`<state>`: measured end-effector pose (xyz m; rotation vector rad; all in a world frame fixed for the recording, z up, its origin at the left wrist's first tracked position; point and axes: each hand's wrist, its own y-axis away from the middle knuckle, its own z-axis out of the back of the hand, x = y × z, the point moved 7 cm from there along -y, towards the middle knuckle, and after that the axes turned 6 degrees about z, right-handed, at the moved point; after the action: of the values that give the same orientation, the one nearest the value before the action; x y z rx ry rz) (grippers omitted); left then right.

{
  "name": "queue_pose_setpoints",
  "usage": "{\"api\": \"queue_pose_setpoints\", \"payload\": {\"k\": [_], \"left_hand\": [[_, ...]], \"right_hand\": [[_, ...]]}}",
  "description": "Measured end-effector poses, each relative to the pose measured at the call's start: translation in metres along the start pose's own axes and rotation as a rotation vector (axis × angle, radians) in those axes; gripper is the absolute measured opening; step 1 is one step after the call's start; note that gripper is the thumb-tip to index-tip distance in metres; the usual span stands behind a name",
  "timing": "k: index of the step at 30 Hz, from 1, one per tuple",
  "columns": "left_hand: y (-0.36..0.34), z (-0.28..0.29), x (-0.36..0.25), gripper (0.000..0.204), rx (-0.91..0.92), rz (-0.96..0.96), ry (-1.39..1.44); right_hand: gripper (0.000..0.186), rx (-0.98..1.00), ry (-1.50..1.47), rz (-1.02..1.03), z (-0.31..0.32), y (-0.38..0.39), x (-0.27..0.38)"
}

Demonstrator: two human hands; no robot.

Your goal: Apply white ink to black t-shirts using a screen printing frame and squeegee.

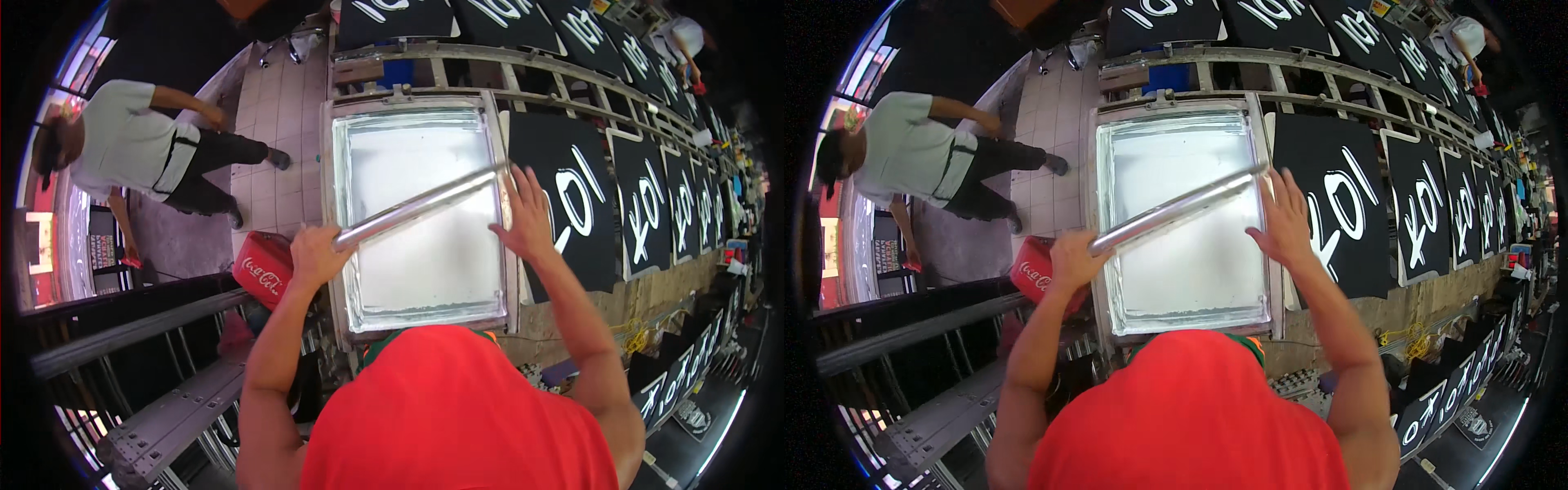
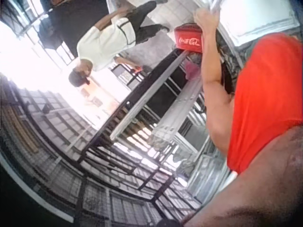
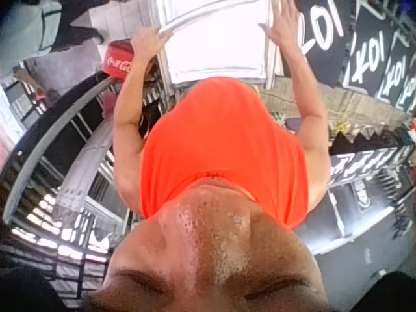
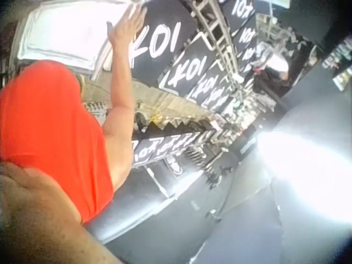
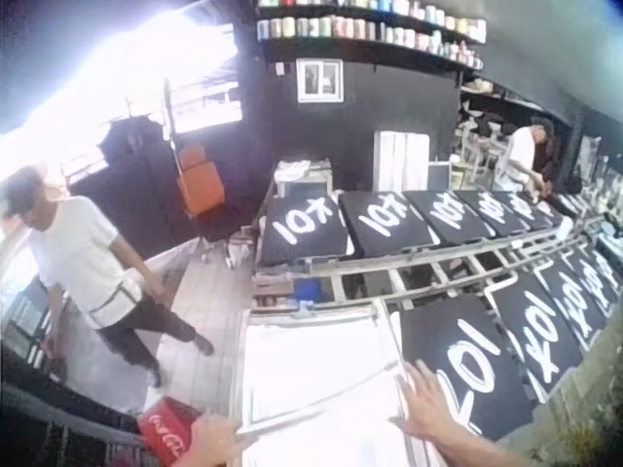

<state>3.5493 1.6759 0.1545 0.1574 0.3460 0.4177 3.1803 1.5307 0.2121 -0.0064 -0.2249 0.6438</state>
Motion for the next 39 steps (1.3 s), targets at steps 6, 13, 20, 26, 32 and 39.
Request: {"api": "queue_pose_setpoints", "payload": {"k": [6, 13, 20, 26, 32, 39], "left_hand": [[-0.133, 0.013, -0.051, 0.036, -0.194, -0.526, -0.059], [-0.280, -0.025, -0.046, 0.034, -0.120, -0.211, -0.227], [-0.092, -0.069, -0.017, 0.031, 0.075, -0.188, -0.229], [0.133, -0.099, 0.008, 0.048, 0.183, -0.214, -0.079], [-0.023, -0.073, -0.008, 0.029, 0.037, -0.307, -0.221], [-0.250, -0.026, -0.042, 0.042, -0.182, -0.204, -0.187]], "right_hand": [[0.016, 0.213, -0.045, 0.151, -0.092, -0.137, -0.064], [0.021, 0.043, 0.104, 0.141, -0.118, -0.244, -0.101], [0.043, 0.316, 0.068, -0.010, -0.121, -0.054, -0.048], [0.041, 0.300, -0.144, -0.010, -0.093, 0.167, 0.026], [0.046, 0.410, 0.054, -0.009, -0.122, 0.022, -0.026], [0.033, 0.083, 0.098, 0.035, -0.120, -0.216, -0.090]]}}
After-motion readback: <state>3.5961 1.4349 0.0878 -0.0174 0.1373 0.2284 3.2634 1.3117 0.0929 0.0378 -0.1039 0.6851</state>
